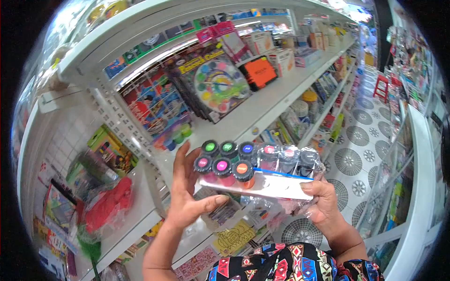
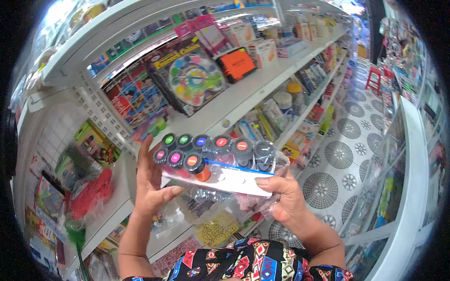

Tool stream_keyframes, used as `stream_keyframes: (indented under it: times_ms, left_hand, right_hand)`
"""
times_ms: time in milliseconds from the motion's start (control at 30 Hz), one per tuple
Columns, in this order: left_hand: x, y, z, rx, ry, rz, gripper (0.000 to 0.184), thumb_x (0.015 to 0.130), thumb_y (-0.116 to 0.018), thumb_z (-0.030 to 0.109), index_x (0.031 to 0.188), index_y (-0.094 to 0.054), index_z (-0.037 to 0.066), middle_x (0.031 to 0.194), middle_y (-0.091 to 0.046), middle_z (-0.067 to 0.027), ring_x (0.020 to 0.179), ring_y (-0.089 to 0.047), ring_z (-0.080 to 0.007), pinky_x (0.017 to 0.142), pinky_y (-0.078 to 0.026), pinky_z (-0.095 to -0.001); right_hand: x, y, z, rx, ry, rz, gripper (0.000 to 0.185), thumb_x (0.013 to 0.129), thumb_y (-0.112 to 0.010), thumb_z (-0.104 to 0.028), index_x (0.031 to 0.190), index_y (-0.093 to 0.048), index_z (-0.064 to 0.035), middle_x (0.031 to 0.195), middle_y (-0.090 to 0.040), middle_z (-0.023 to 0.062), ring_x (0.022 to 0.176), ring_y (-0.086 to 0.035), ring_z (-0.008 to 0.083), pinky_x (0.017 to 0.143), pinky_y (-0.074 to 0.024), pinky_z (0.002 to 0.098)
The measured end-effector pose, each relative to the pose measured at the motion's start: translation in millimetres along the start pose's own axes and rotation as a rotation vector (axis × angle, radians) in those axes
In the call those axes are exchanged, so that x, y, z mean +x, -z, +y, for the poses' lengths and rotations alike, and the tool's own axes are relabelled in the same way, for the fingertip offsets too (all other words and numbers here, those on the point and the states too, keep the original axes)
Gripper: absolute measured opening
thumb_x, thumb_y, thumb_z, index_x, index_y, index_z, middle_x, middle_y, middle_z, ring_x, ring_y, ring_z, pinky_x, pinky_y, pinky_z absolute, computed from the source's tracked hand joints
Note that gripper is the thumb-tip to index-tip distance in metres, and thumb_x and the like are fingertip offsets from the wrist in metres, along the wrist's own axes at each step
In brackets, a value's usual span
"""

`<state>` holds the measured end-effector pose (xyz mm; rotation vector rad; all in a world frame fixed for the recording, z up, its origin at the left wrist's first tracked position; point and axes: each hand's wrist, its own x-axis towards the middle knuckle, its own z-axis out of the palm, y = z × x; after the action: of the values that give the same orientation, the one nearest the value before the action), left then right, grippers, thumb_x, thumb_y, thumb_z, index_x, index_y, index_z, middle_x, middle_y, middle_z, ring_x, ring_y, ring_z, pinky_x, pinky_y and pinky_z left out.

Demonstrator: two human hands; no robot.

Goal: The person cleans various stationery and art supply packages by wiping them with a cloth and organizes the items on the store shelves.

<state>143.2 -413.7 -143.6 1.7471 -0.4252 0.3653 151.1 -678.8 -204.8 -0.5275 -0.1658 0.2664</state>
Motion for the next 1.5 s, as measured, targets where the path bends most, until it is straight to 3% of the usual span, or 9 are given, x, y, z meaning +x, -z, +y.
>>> stream_keyframes:
  times_ms: [67,200,300,467,833,967,1300,1333,1500]
  left_hand:
    - [-6.0,-27.9,-14.6,-0.182,-0.018,0.054,0.121,0.061,-0.084,0.029,0.148,-0.003,0.01,0.139,-0.033,-0.0187,0.133,-0.032,-0.0326,0.111,-0.022,-0.046]
    - [-8.2,-82.1,-24.8,-0.754,0.322,-0.128,0.096,0.083,-0.068,0.034,0.149,0.001,0.022,0.137,-0.038,-0.019,0.117,-0.051,-0.0288,0.091,-0.048,-0.0438]
    - [12.0,-119.0,-26.9,-0.773,0.379,-0.202,0.096,0.085,-0.062,0.048,0.149,0.004,0.021,0.131,-0.046,-0.0158,0.113,-0.054,-0.0318,0.089,-0.048,-0.05]
    - [34.7,-164.2,-67.0,-0.814,0.525,0.013,0.052,0.088,-0.054,0.054,0.117,-0.055,0.01,0.1,-0.065,-0.0107,0.093,-0.062,-0.0243,0.084,-0.049,-0.044]
    - [43.3,-170.3,-93.0,-0.852,0.674,0.009,0.034,0.09,-0.055,0.04,0.105,-0.055,0.009,0.085,-0.062,-0.0061,0.068,-0.063,-0.0197,0.057,-0.055,-0.0348]
    - [42.2,-153.6,-79.4,-0.685,0.732,-0.031,0.036,0.089,-0.056,0.039,0.106,-0.056,0.008,0.088,-0.063,-0.0067,0.07,-0.064,-0.0193,0.059,-0.054,-0.0341]
    - [22.1,-158.4,-77.7,-0.672,0.718,-0.102,0.036,0.091,-0.054,0.038,0.106,-0.059,0.005,0.084,-0.067,-0.0073,0.062,-0.066,-0.0158,0.052,-0.056,-0.0282]
    - [21.6,-156.9,-76.7,-0.716,0.723,-0.122,0.033,0.092,-0.053,0.035,0.109,-0.057,0.007,0.088,-0.067,-0.0075,0.065,-0.067,-0.0155,0.054,-0.057,-0.0279]
    - [19.6,-149.9,-79.2,-0.754,0.679,-0.108,0.028,0.092,-0.054,0.03,0.11,-0.057,0.009,0.089,-0.066,-0.0051,0.07,-0.066,-0.0148,0.059,-0.056,-0.0285]
  right_hand:
    - [-10.9,5.6,-6.6,-0.066,0.134,0.041,0.055,0.071,-0.054,0.002,0.125,-0.046,0.0024,0.109,-0.062,0.0188,0.097,-0.065,0.0316,0.088,-0.0532,0.0428]
    - [-24.2,10.7,-15.3,-0.162,0.344,0.067,0.059,0.071,-0.062,0.007,0.126,-0.045,-0.001,0.111,-0.061,0.0146,0.101,-0.063,0.0258,0.087,-0.0536,0.0397]
    - [-20.5,27.4,1.3,-0.207,0.55,0.132,0.067,0.069,-0.065,0.01,0.13,-0.041,-0.0033,0.115,-0.058,0.0137,0.106,-0.06,0.0244,0.087,-0.0528,0.0372]
    - [-19.5,57.0,29.5,-0.478,0.623,0.102,0.067,0.074,-0.067,0.011,0.129,-0.032,-0.0064,0.12,-0.052,0.0104,0.108,-0.055,0.0182,0.092,-0.0476,0.0331]
    - [-24.3,93.6,41.6,-0.716,0.521,-0.073,0.076,0.067,-0.083,-0.004,0.128,-0.036,-0.0049,0.123,-0.043,0.0075,0.112,-0.048,0.0153,0.095,-0.0414,0.0303]
    - [-29.1,122.3,5.5,-0.388,0.069,0.075,0.052,0.077,-0.072,-0.008,0.122,-0.045,-0.0017,0.113,-0.055,0.0096,0.107,-0.055,0.0176,0.09,-0.0458,0.03]
    - [56.3,104.1,0.5,-0.007,0.291,0.03,0.047,0.099,-0.043,-0.034,0.134,-0.043,-0.0014,0.122,-0.054,0.008,0.122,-0.046,0.0184,0.105,-0.0338,0.0336]
    - [55.5,97.0,5.4,-0.04,0.255,0.087,0.044,0.099,-0.045,-0.025,0.138,-0.04,-0.0041,0.115,-0.056,0.0028,0.105,-0.053,0.0111,0.091,-0.0422,0.0269]
    - [25.9,77.0,25.2,-0.005,0.198,0.193,0.049,0.096,-0.05,-0.012,0.142,-0.034,-0.008,0.1,-0.054,-0.0056,0.071,-0.041,0.0011,0.061,-0.0335,0.0169]
